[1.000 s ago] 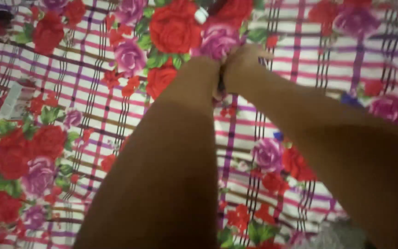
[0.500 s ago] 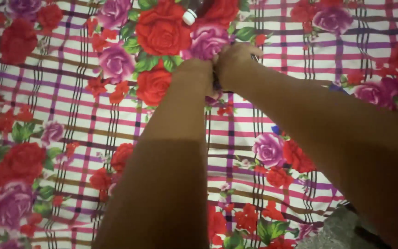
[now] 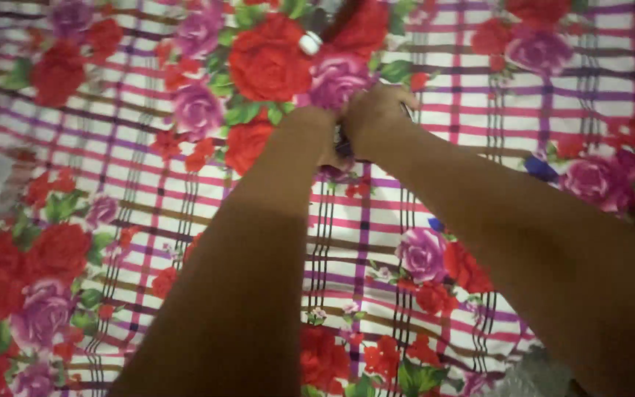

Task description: The person is picking up various boxes and tubes of ointment from a bed and placing them onto a shelving unit.

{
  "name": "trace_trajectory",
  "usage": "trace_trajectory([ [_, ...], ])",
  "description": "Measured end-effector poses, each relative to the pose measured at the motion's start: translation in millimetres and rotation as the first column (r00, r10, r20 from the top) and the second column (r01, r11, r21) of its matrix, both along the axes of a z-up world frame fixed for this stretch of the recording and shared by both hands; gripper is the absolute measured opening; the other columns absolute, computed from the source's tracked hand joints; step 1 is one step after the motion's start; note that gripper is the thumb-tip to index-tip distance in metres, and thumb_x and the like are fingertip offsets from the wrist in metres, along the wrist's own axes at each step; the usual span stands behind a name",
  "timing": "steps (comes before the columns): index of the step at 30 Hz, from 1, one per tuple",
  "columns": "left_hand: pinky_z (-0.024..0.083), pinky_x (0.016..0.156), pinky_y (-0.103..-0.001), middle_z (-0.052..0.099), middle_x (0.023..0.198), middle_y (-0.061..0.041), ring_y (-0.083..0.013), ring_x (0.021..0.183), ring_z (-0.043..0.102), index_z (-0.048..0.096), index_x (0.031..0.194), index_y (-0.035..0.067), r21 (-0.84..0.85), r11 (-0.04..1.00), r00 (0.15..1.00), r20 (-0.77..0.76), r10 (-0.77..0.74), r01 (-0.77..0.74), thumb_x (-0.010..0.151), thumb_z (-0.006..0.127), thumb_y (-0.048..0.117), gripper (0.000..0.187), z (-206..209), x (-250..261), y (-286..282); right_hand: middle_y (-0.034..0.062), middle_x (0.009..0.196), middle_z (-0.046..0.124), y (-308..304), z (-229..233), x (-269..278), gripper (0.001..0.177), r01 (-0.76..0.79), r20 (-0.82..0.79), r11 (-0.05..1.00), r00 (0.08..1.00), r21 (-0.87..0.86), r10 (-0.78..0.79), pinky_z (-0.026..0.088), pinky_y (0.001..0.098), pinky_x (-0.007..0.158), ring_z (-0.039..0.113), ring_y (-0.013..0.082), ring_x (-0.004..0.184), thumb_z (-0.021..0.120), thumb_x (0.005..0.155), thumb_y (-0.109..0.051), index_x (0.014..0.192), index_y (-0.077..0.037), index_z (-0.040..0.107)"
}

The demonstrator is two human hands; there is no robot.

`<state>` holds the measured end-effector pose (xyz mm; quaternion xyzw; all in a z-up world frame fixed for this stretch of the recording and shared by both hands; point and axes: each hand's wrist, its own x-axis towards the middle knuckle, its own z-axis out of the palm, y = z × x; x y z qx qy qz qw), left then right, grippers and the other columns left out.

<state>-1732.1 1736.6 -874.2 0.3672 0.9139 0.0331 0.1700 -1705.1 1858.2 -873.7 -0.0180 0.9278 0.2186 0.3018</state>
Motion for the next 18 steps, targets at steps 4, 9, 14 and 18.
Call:
trace_trajectory([
  [4, 0.058, 0.086, -0.049, 0.075, 0.108, -0.015, -0.0358, 0.101, 0.071, 0.069, 0.119, 0.011, 0.081, 0.993, 0.997, 0.002, 0.083, -0.083, 0.065, 0.091, 0.047, 0.069, -10, 13, -14, 0.0166, 0.142, 0.061, -17, 24, 15, 0.062, -0.062, 0.033, 0.997, 0.998, 0.039, 0.06, 0.059, 0.0617, 0.077, 0.068, 0.0419, 0.115, 0.077, 0.088, -0.046, 0.138, -0.011, 0.066],
  [9, 0.056, 0.09, -0.049, 0.073, 0.109, -0.013, -0.0356, 0.103, 0.069, 0.07, 0.115, 0.018, -0.069, 0.997, 0.994, 0.103, 0.026, -0.019, 0.065, 0.09, 0.047, 0.061, 2, 2, -4, 0.0118, 0.145, 0.06, -8, -11, -6, 0.05, 0.019, -0.046, 0.998, 0.999, -0.066, -0.022, 0.059, 0.0703, 0.079, 0.062, 0.0415, 0.126, 0.07, 0.095, -0.037, 0.14, -0.015, 0.066],
  [14, 0.056, 0.087, -0.05, 0.073, 0.109, -0.015, -0.0366, 0.102, 0.07, 0.072, 0.111, 0.013, 0.115, 0.991, 0.997, 0.003, 0.072, -0.072, 0.067, 0.089, 0.039, 0.054, -55, 17, 10, 0.0103, 0.13, 0.065, -14, 24, 35, 0.049, -0.098, -0.063, 0.981, 0.994, -0.165, 0.089, 0.06, 0.0617, 0.08, 0.066, 0.0371, 0.116, 0.074, 0.089, -0.04, 0.13, -0.015, 0.068],
  [18, 0.058, 0.087, -0.05, 0.072, 0.115, -0.016, -0.0357, 0.105, 0.071, 0.075, 0.109, 0.012, -0.009, 0.987, 0.982, -0.096, 0.162, -0.163, 0.076, 0.084, 0.028, 0.038, -88, -11, 8, 0.0089, 0.116, 0.07, 1, 79, 39, 0.048, -0.242, -0.149, 0.949, 0.965, -0.2, 0.215, 0.06, 0.0531, 0.08, 0.071, 0.0327, 0.106, 0.079, 0.083, -0.043, 0.121, -0.016, 0.069],
])
